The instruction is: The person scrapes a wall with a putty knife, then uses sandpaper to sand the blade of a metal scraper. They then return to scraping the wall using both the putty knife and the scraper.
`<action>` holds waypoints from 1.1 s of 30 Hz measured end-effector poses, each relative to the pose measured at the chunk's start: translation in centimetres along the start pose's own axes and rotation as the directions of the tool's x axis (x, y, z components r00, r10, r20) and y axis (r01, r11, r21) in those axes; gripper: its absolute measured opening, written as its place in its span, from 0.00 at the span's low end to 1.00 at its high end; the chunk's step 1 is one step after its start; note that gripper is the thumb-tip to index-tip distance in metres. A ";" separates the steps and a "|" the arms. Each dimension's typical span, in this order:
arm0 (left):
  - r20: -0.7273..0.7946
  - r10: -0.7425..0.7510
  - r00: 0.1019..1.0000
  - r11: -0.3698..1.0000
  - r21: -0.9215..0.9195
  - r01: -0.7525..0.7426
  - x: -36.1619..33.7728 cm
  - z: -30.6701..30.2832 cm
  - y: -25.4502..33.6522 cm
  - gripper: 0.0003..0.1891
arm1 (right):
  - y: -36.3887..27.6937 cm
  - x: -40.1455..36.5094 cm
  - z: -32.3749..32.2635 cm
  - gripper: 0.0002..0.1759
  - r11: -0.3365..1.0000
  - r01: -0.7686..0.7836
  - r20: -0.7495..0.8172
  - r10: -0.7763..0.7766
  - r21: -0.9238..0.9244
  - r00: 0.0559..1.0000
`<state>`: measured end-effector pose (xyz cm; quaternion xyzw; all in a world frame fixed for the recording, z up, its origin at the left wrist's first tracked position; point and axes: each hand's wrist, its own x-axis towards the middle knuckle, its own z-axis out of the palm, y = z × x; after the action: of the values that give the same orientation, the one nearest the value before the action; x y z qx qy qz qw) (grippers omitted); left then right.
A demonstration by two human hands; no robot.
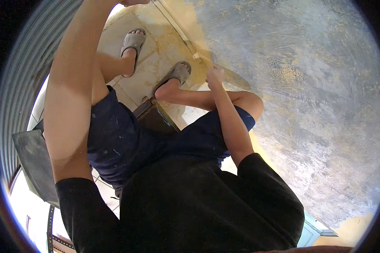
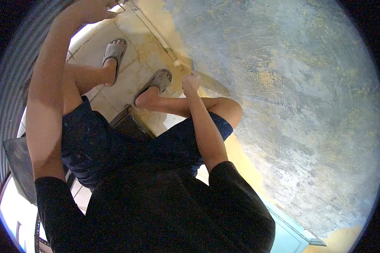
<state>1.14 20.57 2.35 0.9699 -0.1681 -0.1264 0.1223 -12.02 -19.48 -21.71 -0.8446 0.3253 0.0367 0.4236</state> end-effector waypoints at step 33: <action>0.122 0.039 0.992 0.980 -0.200 -0.015 -1.8 5.2 8.9 0.33 | -7.1 -3.9 -7.8 0.17 0.769 -0.378 0.847 -0.389 0.516 0.364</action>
<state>-4.57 12.10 0.34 0.9407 -0.1752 -0.2013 0.2093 -12.61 -20.18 -10.50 -0.4721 0.0153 0.3920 0.7895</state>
